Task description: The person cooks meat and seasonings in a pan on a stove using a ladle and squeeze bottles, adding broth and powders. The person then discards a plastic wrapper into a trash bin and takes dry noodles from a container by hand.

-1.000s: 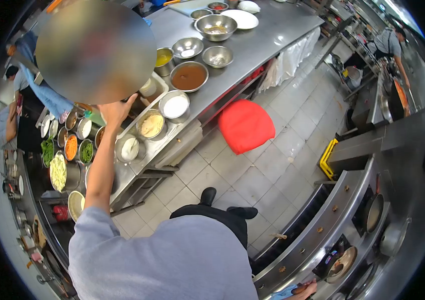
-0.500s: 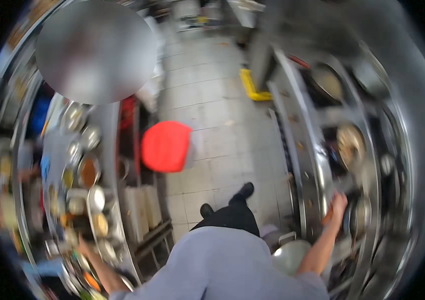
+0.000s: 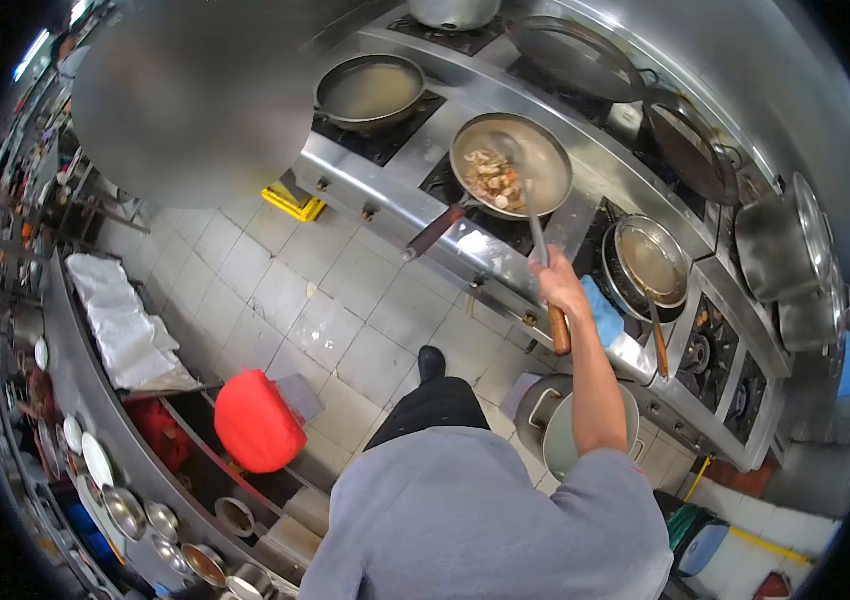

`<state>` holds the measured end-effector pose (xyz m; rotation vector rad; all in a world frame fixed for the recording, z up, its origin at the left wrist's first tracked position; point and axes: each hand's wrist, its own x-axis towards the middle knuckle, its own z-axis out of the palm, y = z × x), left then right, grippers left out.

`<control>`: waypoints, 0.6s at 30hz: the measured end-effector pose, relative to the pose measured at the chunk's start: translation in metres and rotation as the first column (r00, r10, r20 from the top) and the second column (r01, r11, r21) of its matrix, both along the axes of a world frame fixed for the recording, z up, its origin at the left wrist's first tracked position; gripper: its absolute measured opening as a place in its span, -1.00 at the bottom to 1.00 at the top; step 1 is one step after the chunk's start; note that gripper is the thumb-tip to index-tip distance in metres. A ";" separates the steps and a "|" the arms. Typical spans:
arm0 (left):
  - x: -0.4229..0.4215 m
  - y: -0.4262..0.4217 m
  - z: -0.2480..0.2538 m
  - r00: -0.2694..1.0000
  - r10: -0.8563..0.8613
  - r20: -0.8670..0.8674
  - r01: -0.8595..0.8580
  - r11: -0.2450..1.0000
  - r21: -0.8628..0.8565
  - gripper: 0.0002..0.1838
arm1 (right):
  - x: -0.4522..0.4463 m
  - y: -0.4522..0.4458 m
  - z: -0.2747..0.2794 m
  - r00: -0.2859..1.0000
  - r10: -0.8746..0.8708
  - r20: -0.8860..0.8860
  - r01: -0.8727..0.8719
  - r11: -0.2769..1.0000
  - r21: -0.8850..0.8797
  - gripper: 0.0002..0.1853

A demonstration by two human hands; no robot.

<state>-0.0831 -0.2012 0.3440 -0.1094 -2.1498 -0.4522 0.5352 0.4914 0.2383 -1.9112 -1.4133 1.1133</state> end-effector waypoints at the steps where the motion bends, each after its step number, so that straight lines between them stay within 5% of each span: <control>1: -0.013 0.024 -0.002 0.992 -0.124 0.023 0.124 0.992 0.007 -0.50 | 0.002 -0.002 0.018 0.993 0.080 -0.093 -0.088 0.992 -0.090 -0.69; 5: -0.017 0.209 -0.020 0.762 -0.589 0.271 0.524 0.806 0.277 -0.45 | -0.003 -0.032 0.068 0.939 0.117 -0.323 -0.202 0.948 -0.244 -0.74; 6: -0.033 0.249 -0.045 0.689 -0.696 0.202 0.601 0.704 0.378 -0.45 | -0.001 -0.038 0.066 0.942 0.096 -0.321 -0.180 0.953 -0.244 -0.74; 7: -0.003 0.313 -0.027 0.639 -0.705 0.308 0.640 0.709 0.295 -0.50 | 0.002 -0.043 0.062 0.949 0.105 -0.298 -0.190 0.944 -0.271 -0.73; 9: -0.007 0.393 -0.051 0.354 -0.894 0.276 0.749 0.448 0.488 -0.47 | 0.007 -0.047 0.043 0.958 0.099 -0.270 -0.180 0.939 -0.293 -0.71; 11: -0.003 0.468 -0.067 0.185 -0.913 0.364 0.757 0.368 0.540 -0.41 | 0.008 -0.047 0.009 0.954 0.209 0.216 -0.243 0.959 0.149 -0.69; 13: 0.012 0.541 -0.072 0.018 -0.947 0.322 0.826 0.195 0.529 -0.32 | -0.009 -0.048 0.021 0.966 0.121 0.229 -0.145 0.985 0.091 -0.69; 16: 0.061 0.633 -0.046 -0.342 -0.839 0.423 0.796 -0.020 0.605 -0.49 | -0.020 -0.061 0.012 0.967 -0.033 0.254 -0.001 0.991 0.132 -0.71; 18: 0.090 0.684 -0.039 -0.498 -0.750 0.436 0.780 -0.167 0.603 -0.50 | -0.024 -0.063 0.011 0.995 -0.089 -0.050 0.083 0.990 -0.111 -0.69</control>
